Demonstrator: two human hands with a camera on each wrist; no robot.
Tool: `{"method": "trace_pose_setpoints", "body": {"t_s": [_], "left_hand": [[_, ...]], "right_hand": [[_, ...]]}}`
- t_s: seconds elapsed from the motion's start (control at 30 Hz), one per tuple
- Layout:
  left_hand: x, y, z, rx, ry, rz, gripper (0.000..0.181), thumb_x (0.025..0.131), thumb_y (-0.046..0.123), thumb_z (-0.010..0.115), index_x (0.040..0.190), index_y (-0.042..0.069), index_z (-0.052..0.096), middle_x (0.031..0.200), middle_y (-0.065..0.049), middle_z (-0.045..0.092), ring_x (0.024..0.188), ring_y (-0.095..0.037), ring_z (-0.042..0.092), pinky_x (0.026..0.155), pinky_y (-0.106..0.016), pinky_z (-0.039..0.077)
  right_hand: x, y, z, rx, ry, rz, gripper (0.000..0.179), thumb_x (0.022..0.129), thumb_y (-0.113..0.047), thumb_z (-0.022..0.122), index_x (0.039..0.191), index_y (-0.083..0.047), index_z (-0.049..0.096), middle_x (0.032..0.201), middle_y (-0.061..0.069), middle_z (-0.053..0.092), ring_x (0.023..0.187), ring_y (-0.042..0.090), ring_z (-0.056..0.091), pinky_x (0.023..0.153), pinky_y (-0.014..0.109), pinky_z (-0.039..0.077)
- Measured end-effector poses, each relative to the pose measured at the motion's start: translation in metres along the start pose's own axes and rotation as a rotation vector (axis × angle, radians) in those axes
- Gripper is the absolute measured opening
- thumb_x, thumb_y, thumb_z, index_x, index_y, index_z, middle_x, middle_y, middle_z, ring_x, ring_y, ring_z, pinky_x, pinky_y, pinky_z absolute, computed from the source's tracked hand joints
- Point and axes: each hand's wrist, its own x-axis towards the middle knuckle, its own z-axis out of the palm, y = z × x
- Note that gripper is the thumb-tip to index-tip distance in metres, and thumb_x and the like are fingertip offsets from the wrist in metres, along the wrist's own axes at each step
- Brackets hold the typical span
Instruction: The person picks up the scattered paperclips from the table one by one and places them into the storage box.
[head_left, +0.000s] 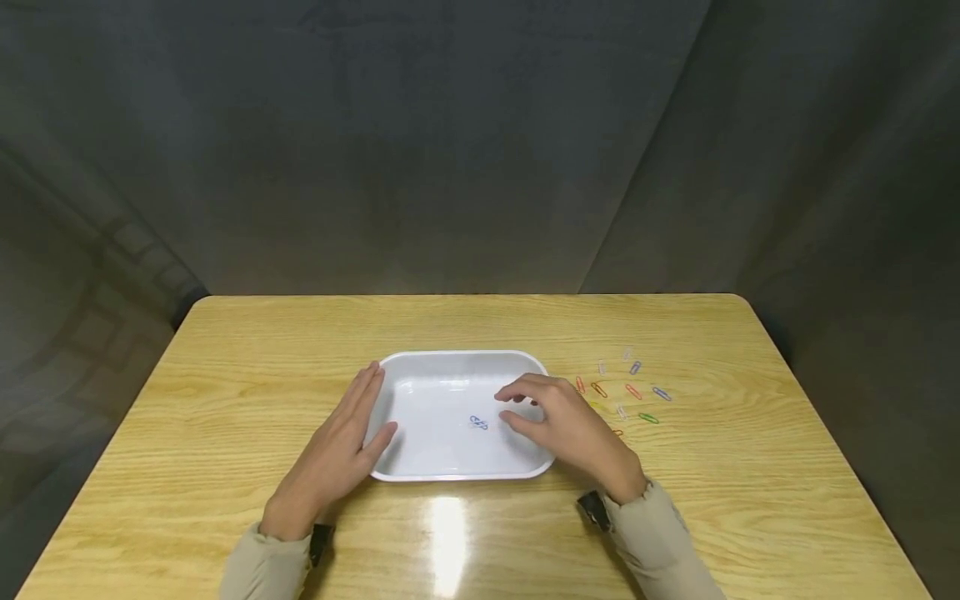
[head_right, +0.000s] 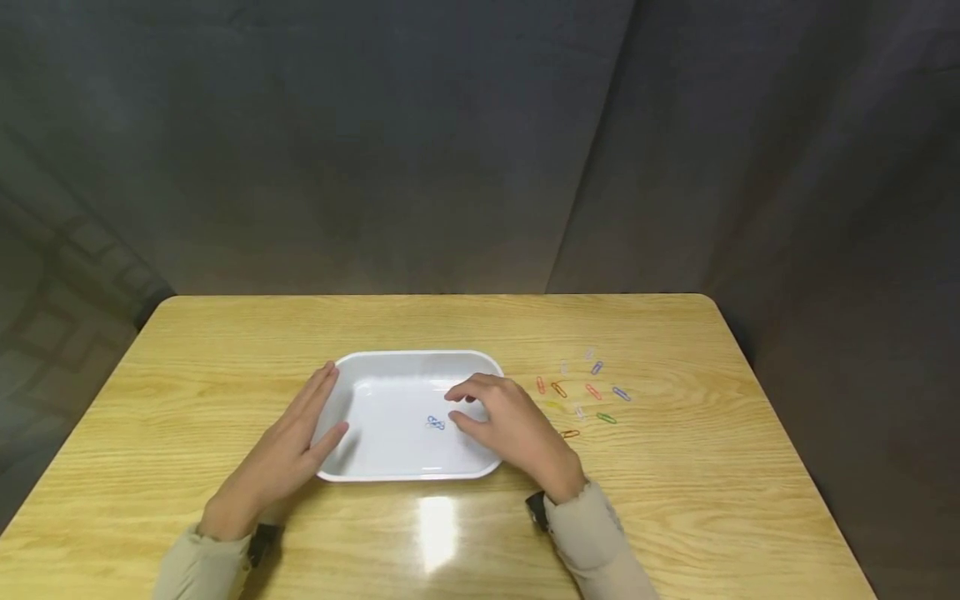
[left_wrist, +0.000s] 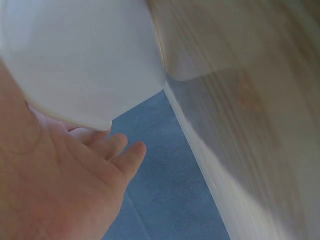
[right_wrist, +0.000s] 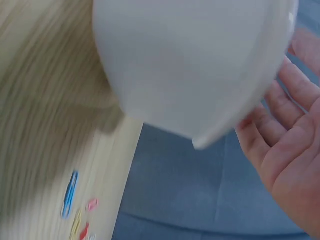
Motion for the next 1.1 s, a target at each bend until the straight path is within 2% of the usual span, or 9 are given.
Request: {"method": "trace_pose_setpoints", "body": {"t_s": [0.17, 0.3, 0.4, 0.63, 0.97, 1.1], "left_hand": [[0.0, 0.0, -0.001, -0.004, -0.011, -0.008, 0.077, 0.102, 0.042, 0.05, 0.16, 0.01, 0.011, 0.168, -0.01, 0.011, 0.155, -0.032, 0.014, 0.122, -0.055, 0.024], [0.0, 0.001, -0.002, -0.005, -0.016, -0.013, 0.077, 0.102, 0.042, 0.051, 0.16, 0.01, 0.011, 0.168, -0.011, 0.012, 0.155, -0.031, 0.014, 0.121, -0.055, 0.024], [0.0, 0.001, -0.002, -0.007, -0.016, -0.014, 0.077, 0.102, 0.041, 0.051, 0.16, 0.009, 0.011, 0.168, -0.011, 0.012, 0.155, -0.031, 0.014, 0.121, -0.056, 0.024], [0.0, 0.001, -0.001, -0.012, -0.017, -0.018, 0.077, 0.102, 0.039, 0.052, 0.16, 0.01, 0.011, 0.168, -0.01, 0.011, 0.156, -0.029, 0.012, 0.122, -0.055, 0.024], [0.0, 0.003, -0.001, -0.007, -0.017, -0.021, 0.077, 0.102, 0.042, 0.05, 0.16, 0.01, 0.011, 0.168, -0.01, 0.011, 0.155, -0.03, 0.013, 0.122, -0.055, 0.024], [0.001, 0.002, -0.001, -0.011, -0.021, -0.025, 0.077, 0.103, 0.043, 0.049, 0.161, 0.012, 0.009, 0.169, -0.007, 0.008, 0.155, -0.031, 0.013, 0.122, -0.055, 0.023]], "right_hand": [[-0.009, 0.006, -0.009, 0.006, 0.051, 0.001, 0.02, 0.087, -0.012, 0.076, 0.107, -0.013, 0.074, 0.102, 0.0, 0.074, 0.092, 0.02, 0.068, 0.074, 0.033, 0.057], [-0.017, 0.01, -0.017, -0.001, 0.088, -0.006, 0.02, 0.086, -0.01, 0.077, 0.106, -0.012, 0.074, 0.103, 0.001, 0.074, 0.086, 0.02, 0.068, 0.074, 0.029, 0.059], [-0.023, 0.015, -0.021, -0.008, 0.109, -0.001, 0.021, 0.086, -0.008, 0.077, 0.106, -0.01, 0.074, 0.104, 0.003, 0.074, 0.085, 0.02, 0.068, 0.075, 0.031, 0.06], [-0.036, 0.027, -0.03, -0.056, 0.158, -0.002, 0.022, 0.084, -0.007, 0.078, 0.104, -0.009, 0.074, 0.102, 0.0, 0.074, 0.086, 0.018, 0.068, 0.075, 0.033, 0.059], [-0.05, 0.047, -0.033, -0.117, 0.163, 0.056, 0.022, 0.083, -0.008, 0.079, 0.105, -0.008, 0.074, 0.106, 0.003, 0.074, 0.088, 0.018, 0.068, 0.075, 0.034, 0.059], [-0.054, 0.054, -0.034, -0.121, 0.135, 0.096, 0.022, 0.084, -0.01, 0.079, 0.105, -0.007, 0.074, 0.104, 0.004, 0.074, 0.089, 0.019, 0.067, 0.075, 0.037, 0.06]]}}
